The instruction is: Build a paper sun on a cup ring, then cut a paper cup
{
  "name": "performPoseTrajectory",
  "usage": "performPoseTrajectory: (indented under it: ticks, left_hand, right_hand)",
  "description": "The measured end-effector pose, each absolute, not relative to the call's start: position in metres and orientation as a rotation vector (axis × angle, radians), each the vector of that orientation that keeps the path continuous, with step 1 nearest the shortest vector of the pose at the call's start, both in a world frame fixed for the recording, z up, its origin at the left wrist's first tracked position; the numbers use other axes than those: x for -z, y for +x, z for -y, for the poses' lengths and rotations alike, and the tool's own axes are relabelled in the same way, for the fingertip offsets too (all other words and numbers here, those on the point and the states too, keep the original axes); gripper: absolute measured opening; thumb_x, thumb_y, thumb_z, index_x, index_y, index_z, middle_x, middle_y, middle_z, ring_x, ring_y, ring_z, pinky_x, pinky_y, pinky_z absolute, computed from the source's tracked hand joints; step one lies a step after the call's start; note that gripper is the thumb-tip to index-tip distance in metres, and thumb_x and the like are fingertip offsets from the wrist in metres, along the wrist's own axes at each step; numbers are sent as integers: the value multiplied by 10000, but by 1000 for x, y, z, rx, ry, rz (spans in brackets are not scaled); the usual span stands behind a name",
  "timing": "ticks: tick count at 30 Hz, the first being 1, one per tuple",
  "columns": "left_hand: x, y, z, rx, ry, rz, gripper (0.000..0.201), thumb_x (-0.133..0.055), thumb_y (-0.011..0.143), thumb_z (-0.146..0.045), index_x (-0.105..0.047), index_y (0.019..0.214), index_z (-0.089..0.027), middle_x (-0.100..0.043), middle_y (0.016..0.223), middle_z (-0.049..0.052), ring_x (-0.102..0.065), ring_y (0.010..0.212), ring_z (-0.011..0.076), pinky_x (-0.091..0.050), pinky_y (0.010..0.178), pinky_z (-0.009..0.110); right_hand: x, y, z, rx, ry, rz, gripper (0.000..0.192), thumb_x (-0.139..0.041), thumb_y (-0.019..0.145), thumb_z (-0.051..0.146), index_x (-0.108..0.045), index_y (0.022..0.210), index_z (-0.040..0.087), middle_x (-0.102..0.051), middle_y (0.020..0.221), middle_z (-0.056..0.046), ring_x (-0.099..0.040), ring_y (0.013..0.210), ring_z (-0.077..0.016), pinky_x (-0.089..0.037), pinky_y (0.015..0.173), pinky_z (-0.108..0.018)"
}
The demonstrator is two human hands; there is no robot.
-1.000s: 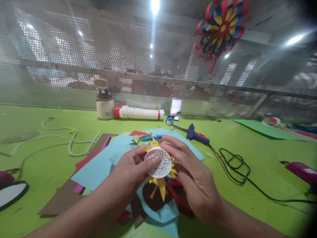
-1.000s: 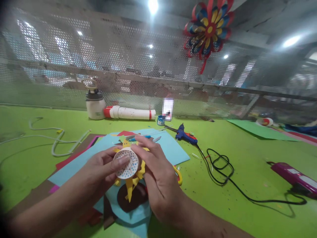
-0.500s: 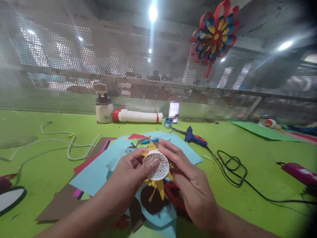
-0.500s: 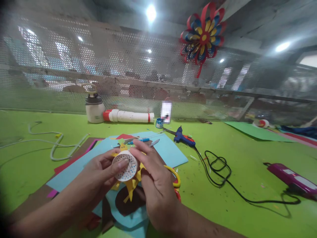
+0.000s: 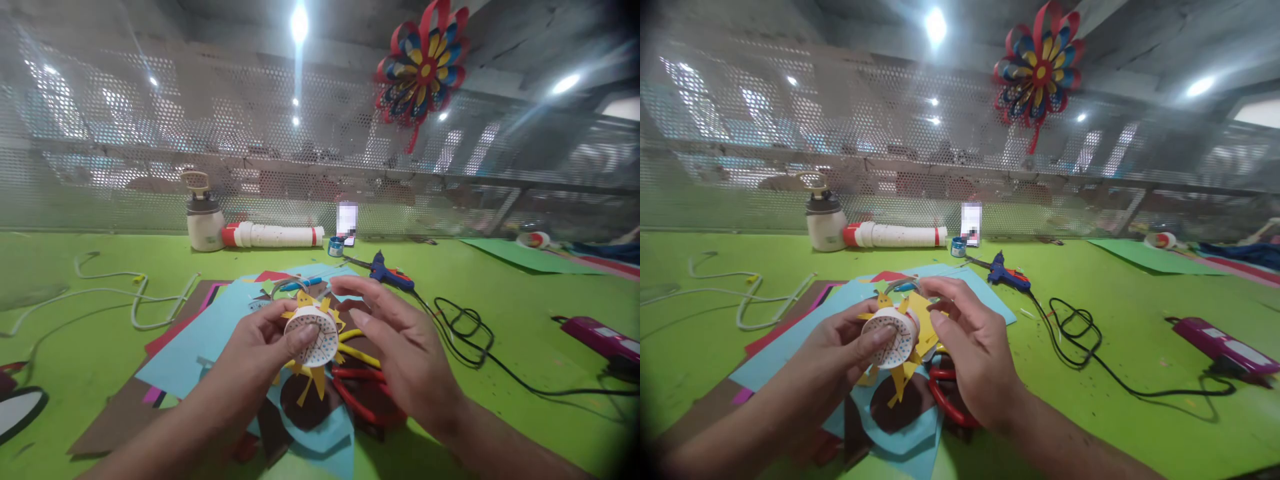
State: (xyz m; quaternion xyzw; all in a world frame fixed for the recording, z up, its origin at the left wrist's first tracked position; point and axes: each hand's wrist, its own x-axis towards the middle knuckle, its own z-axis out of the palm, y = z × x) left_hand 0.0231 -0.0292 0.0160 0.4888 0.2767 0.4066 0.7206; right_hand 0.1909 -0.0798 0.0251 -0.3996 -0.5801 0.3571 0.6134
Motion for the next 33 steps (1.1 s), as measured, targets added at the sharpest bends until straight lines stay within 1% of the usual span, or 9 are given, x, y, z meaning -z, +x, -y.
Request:
performPoseTrajectory:
  ticks: [3,8,11,14,17,21,24,27,33]
  left_hand:
    - [-15,24,31,-881,1128,-634,243,-781,714,-307,-683,893,-175,-710,815,34,-630,739,154,-481,711,262]
    - [-15,26,36,-880,1162,-692,258,-764,721,-349,-671,878,-167,-686,800,39,-628,738,177,-471,683,273]
    - [-15,26,36,-873,1157,-700,257,-761,723,-339,-661,883,-164,-674,799,35,-622,745,177,-464,698,276]
    - [-16,25,34,-841,1153,-652,252,-764,719,-313,-663,893,-162,-666,806,32,-611,747,173,-462,699,274]
    - [-19,23,33,-821,1121,-553,201,-716,769,-287,-689,925,-164,-679,855,46,-617,794,178,-478,757,289]
    - [-21,23,34,-857,1026,-510,132,-642,835,-273,-720,865,-172,-696,867,47,-625,799,155,-485,769,253]
    - [-19,23,34,-852,1000,-513,164,-609,863,-288,-726,898,-177,-698,905,47,-618,812,149,-484,767,247]
    - [-17,23,32,-845,996,-499,216,-572,885,-313,-719,943,-165,-691,951,62,-612,837,161,-483,760,257]
    - [-14,22,30,-858,984,-516,163,-595,866,-294,-676,866,-153,-659,917,49,-588,827,155,-478,768,263]
  right_hand:
    - [-26,188,80,-802,-953,1372,249,-552,909,237,-632,1142,275,-619,1166,-60,-596,1055,-217,-486,947,-420]
    - [-24,185,79,-849,-1119,1419,426,-627,849,305,-539,1263,258,-600,1086,-79,-621,883,-201,-546,777,-387]
    - [-24,184,78,-909,-1136,1439,449,-626,850,314,-516,1281,257,-604,1026,-65,-623,866,-197,-543,771,-380]
    - [-25,184,77,-1003,-1116,1386,441,-638,837,330,-529,1254,235,-597,950,-48,-616,844,-190,-538,744,-360]
    - [-26,185,75,-1096,-1093,1312,451,-675,807,346,-551,1223,226,-576,893,-24,-607,833,-181,-527,746,-350]
    - [-25,187,73,-1180,-1076,1249,458,-720,776,343,-571,1194,232,-573,883,-12,-616,855,-183,-521,765,-347]
    - [-24,188,73,-1182,-1070,1240,437,-727,776,327,-586,1179,236,-586,889,-12,-621,862,-179,-518,766,-336]
    - [-24,189,74,-1176,-1061,1242,424,-732,775,314,-593,1170,240,-594,893,-15,-630,897,-195,-520,788,-355]
    - [-23,190,73,-1165,-1036,1263,398,-751,761,297,-620,1133,241,-594,867,-9,-637,904,-198,-527,788,-353]
